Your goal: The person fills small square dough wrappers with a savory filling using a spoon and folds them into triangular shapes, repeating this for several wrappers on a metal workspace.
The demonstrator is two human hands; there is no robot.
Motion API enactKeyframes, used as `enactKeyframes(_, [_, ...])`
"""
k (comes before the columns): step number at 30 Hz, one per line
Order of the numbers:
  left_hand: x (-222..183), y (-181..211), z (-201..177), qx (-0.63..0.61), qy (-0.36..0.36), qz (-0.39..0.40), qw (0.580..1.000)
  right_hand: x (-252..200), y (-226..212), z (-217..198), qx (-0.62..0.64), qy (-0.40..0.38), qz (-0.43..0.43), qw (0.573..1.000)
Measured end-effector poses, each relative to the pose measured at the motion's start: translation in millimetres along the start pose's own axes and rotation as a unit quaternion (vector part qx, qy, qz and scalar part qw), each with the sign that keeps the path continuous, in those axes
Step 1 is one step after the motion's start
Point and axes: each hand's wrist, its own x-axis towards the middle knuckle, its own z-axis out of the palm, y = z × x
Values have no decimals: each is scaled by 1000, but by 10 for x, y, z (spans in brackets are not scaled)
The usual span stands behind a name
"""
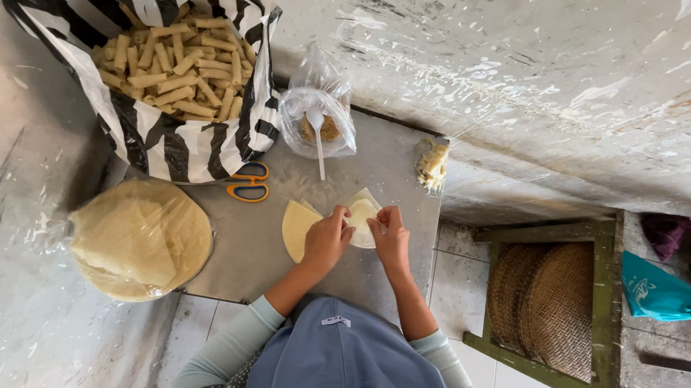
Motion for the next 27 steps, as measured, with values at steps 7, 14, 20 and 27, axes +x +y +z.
enactKeyframes(7, [-87, -87, -327, 149, 121, 62, 980, -77, 69, 73, -2, 20, -2, 1000])
enactKeyframes(14, [-331, -418, -510, 179, 108, 32, 977, -108, -102, 66, -167, 33, -91, 981])
enactKeyframes(20, [-327, -328, -624, 95, 129, -13, 987, -303, -465, 44, -185, 148, -205, 950])
enactKeyframes(27, [-492, 121, -834, -16, 149, 4, 989, -462, -87, 458, 213, -189, 21, 958])
